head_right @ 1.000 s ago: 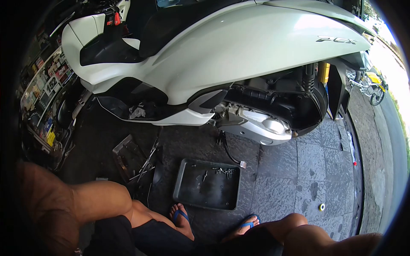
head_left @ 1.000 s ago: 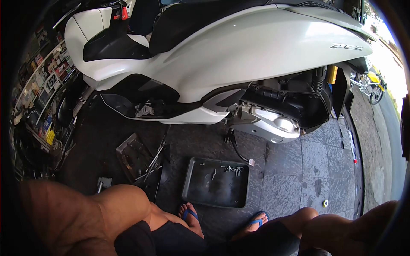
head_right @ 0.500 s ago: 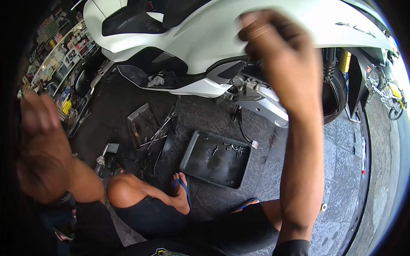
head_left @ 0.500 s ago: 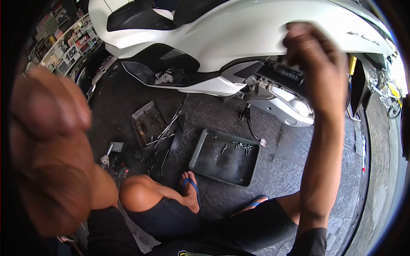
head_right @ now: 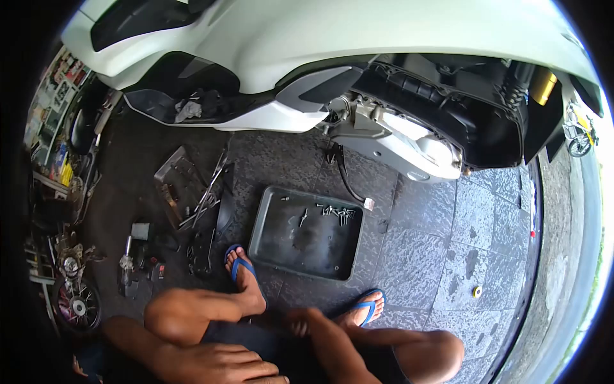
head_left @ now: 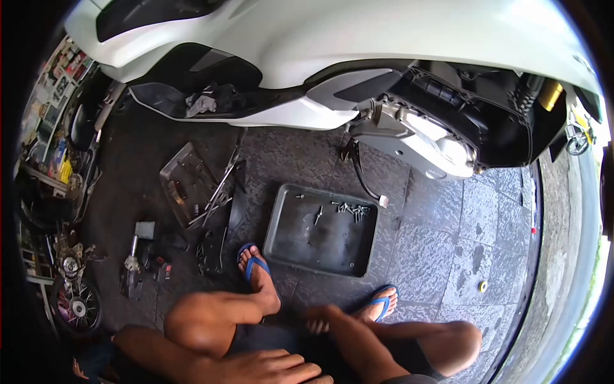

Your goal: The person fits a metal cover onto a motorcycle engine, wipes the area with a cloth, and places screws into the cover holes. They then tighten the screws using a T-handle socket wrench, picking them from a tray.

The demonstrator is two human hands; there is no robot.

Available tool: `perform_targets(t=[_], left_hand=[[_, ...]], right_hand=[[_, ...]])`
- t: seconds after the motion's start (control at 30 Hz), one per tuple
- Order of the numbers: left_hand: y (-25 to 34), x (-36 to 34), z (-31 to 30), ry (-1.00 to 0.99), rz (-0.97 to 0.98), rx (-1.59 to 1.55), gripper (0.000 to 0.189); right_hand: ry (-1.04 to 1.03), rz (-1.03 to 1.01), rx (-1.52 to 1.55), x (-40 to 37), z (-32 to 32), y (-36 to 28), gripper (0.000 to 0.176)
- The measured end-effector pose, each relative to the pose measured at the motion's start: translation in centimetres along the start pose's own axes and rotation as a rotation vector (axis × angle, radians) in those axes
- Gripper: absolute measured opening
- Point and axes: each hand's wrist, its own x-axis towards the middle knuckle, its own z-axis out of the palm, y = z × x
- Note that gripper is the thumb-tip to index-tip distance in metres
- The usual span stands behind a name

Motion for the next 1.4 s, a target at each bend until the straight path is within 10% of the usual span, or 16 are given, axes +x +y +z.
perform_targets(t=[0.3, 0.33, 0.53, 0.73, 1.0, 1.23, 1.4], left_hand=[[-8.0, -0.5, -2.9, 0.229, -0.019, 0.312, 0.024], [-9.4, 0.3, -6.2, -0.149, -0.009, 0.257, 0.027], [-16.6, 1.7, -5.3, -0.001, 0.056, 0.383, 0.025], [-10.9, -0.2, -4.1, -0.237, 0.344, 0.191, 0.027], [-5.5, -3.1, -3.4, -0.018, 0.481, 0.209, 0.025], [-4.8, -4.5, -3.0, 0.04, 0.372, 0.26, 0.028], [-8.0, -2.4, -2.6, 0.101, 0.226, 0.242, 0.03]], right_hand=[[-0.187, -0.092, -0.02, 5.5, 4.4, -7.1, 0.024], [-0.188, -0.1, -0.014, 5.8, 4.3, -8.2, 0.023], [-0.126, -0.105, 0.017, 4.8, 3.8, -7.7, 0.022], [0.005, -0.019, -0.001, 3.5, 2.4, -4.1, 0.024], [0.773, -0.125, 0.115, -9.2, 3.0, -1.7, 0.022], [1.99, -0.471, 0.409, -14.7, -1.9, -1.0, 0.024], [2.131, -0.455, 0.403, -17.5, -6.7, -3.2, 0.024]])
